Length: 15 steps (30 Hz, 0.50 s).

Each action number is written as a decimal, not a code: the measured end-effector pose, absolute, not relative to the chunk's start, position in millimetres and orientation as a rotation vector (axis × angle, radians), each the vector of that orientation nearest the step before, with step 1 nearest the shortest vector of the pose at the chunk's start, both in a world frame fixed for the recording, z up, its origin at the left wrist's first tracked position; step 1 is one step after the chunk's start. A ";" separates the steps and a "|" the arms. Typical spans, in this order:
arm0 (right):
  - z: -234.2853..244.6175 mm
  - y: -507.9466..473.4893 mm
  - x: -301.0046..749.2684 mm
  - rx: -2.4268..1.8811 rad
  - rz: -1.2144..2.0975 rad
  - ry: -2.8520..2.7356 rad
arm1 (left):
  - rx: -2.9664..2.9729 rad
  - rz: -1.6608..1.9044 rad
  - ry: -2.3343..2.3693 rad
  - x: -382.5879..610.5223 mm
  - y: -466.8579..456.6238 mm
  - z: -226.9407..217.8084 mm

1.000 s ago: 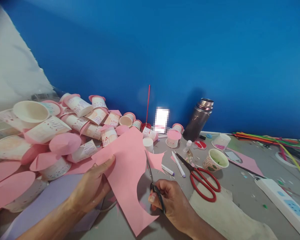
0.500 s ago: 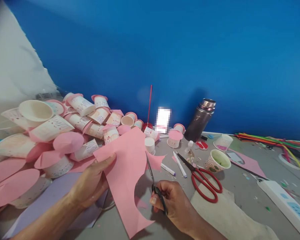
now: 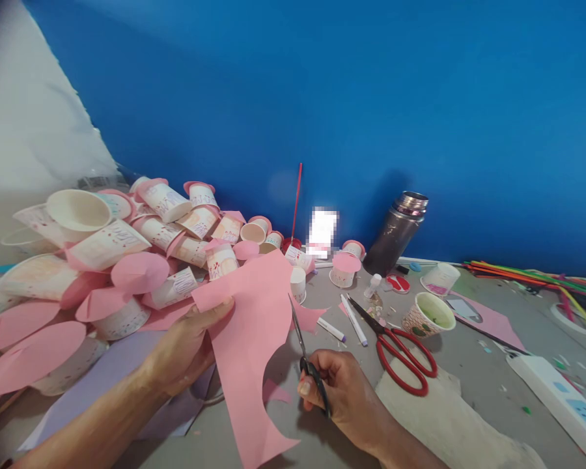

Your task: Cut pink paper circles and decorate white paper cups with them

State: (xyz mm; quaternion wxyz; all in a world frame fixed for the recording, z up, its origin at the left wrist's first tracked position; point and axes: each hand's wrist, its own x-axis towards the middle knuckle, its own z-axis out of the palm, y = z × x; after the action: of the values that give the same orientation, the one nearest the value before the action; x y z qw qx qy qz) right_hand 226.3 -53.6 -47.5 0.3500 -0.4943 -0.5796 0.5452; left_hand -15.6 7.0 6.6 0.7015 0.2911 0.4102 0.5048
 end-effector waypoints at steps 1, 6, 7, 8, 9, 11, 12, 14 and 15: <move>-48.0 -53.7 226.5 -1.277 1.413 -1.502 | 0.652 1.124 0.915 -15.7 6.9 7.2; -50.2 -54.8 226.7 -1.273 1.390 -1.504 | 0.658 1.114 0.898 -17.4 8.0 7.1; -50.6 -55.1 226.6 -1.270 1.393 -1.503 | 0.652 1.115 0.895 -17.7 8.3 6.9; -50.8 -55.3 226.7 -1.266 1.397 -1.503 | 0.645 1.116 0.895 -17.9 8.6 6.8; -51.0 -55.4 226.7 -1.262 1.401 -1.501 | 0.640 1.115 0.898 -18.1 8.7 6.9; -51.2 -55.6 227.1 -1.260 1.414 -1.494 | 0.637 1.112 0.908 -18.6 8.8 7.8; -51.2 -55.6 227.3 -1.262 1.420 -1.491 | 0.642 1.109 0.908 -18.9 8.7 8.4; -50.7 -55.6 227.4 -1.267 1.432 -1.486 | 0.655 1.105 0.898 -19.7 8.6 9.8; -50.3 -55.7 227.3 -1.270 1.438 -1.486 | 0.658 1.107 0.891 -20.1 8.6 10.3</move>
State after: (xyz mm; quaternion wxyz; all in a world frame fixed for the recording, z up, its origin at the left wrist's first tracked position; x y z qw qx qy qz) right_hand 227.3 -55.7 -50.3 0.3497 -0.4903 -0.5737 0.5551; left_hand -20.1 8.6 10.3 0.7089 0.2965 0.4012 0.4986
